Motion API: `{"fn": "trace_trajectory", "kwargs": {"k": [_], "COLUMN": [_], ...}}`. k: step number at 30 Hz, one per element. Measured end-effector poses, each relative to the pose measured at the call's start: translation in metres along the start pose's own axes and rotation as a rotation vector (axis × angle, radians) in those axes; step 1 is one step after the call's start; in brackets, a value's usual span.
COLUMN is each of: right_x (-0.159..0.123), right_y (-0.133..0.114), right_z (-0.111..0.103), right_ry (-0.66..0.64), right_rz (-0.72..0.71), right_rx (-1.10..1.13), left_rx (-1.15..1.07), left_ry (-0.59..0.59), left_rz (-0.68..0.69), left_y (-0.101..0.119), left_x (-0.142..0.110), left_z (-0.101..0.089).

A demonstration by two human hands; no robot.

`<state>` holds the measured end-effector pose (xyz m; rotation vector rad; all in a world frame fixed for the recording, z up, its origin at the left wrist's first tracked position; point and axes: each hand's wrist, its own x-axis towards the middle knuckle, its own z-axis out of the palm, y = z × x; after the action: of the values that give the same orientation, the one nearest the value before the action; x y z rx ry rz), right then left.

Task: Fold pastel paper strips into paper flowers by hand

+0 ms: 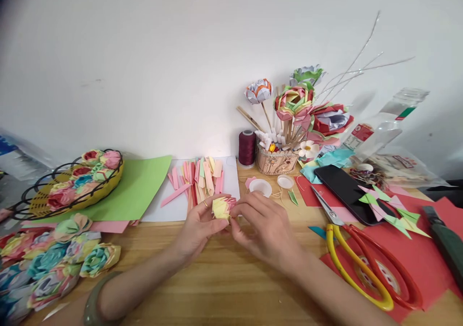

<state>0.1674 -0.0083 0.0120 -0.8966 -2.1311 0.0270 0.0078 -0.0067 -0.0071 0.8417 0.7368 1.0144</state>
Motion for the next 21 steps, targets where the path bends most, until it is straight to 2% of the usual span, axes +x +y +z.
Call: {"fn": "trace_trajectory", "kwargs": {"k": [13,16,21], "right_x": [-0.0011,0.0004,0.004], "right_y": [0.0035,0.0023,0.0008], "right_z": [-0.0005,-0.0039,-0.008], "right_ry": [0.017,0.002,0.019], "right_rz": [-0.077,-0.028,0.13], "right_rx": [-0.166,-0.072,0.153], "left_rx": [-0.008,0.009,0.026], "left_ry": [0.025,0.057,0.036], "left_rz": [0.007,0.006,0.023], "left_y": [-0.0043,-0.0021,-0.0015], "left_x": [0.0016,0.0013,0.0014], "left_z": [-0.0013,-0.001,-0.002]}}
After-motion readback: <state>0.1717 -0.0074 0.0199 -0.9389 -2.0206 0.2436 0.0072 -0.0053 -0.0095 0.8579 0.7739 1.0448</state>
